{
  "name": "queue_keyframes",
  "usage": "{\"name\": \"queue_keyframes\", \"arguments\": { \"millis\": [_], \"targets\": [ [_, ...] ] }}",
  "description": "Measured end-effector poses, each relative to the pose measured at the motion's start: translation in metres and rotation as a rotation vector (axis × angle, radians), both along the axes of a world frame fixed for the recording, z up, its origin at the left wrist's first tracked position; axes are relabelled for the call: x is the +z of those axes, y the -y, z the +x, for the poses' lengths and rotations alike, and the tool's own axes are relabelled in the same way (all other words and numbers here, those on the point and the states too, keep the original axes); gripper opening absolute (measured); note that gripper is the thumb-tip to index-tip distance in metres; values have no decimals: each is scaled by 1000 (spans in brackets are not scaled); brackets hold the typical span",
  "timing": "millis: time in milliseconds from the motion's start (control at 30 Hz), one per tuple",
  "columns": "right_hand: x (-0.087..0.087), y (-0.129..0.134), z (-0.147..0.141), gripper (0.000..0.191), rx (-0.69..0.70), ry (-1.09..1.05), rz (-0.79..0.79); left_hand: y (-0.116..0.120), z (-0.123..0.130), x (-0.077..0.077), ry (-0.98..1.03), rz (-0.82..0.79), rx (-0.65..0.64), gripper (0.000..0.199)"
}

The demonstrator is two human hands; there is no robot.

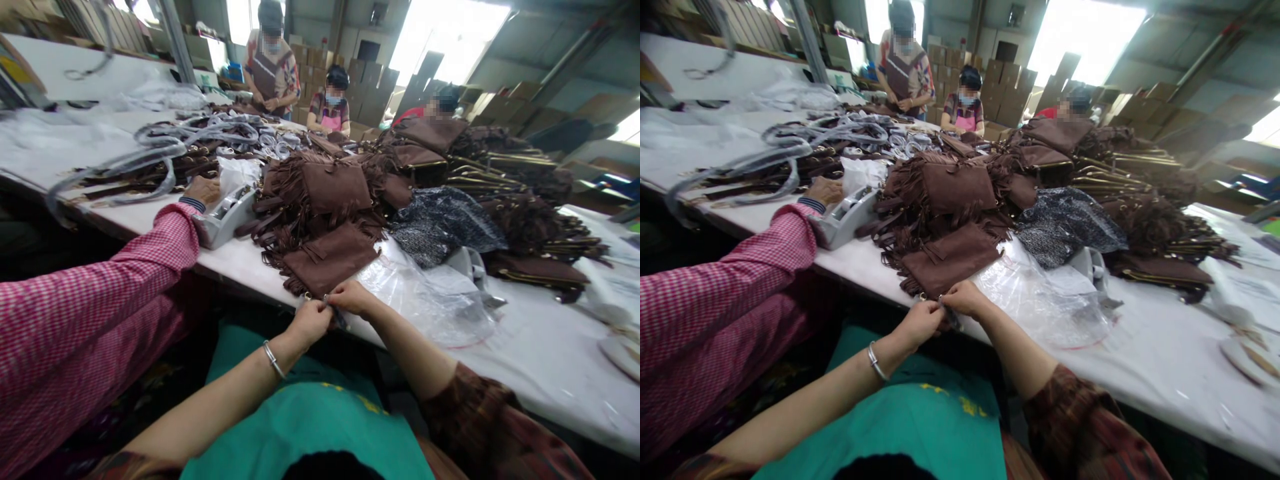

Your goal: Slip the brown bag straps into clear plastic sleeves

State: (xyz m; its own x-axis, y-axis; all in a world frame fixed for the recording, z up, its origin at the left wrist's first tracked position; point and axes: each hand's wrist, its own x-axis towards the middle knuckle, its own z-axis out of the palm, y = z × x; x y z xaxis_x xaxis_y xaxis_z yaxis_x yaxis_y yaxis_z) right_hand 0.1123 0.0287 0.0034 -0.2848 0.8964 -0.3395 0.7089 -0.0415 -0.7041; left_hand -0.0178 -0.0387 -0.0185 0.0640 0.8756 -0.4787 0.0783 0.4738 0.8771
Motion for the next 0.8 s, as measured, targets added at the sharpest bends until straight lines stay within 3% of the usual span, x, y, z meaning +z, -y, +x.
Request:
{"name": "queue_keyframes", "arguments": {
  "millis": [100, 233, 400, 800],
  "targets": [
    [0, -1, 4, 20, -22, -127, -70, -2, -6, -2, -1, 44, 88, 19],
    [1, -3, 9, 18, -74, -258, -145, -4, -11, 1, 203, 1, 249, 14],
    [0, -2, 9, 19, -85, -320, -184, -6, -13, 8, 399, -118, 307, 13],
    [-3, 7, 6, 26, -92, -297, -174, -7, -7, 9, 238, -106, 307, 18]
  ]
}}
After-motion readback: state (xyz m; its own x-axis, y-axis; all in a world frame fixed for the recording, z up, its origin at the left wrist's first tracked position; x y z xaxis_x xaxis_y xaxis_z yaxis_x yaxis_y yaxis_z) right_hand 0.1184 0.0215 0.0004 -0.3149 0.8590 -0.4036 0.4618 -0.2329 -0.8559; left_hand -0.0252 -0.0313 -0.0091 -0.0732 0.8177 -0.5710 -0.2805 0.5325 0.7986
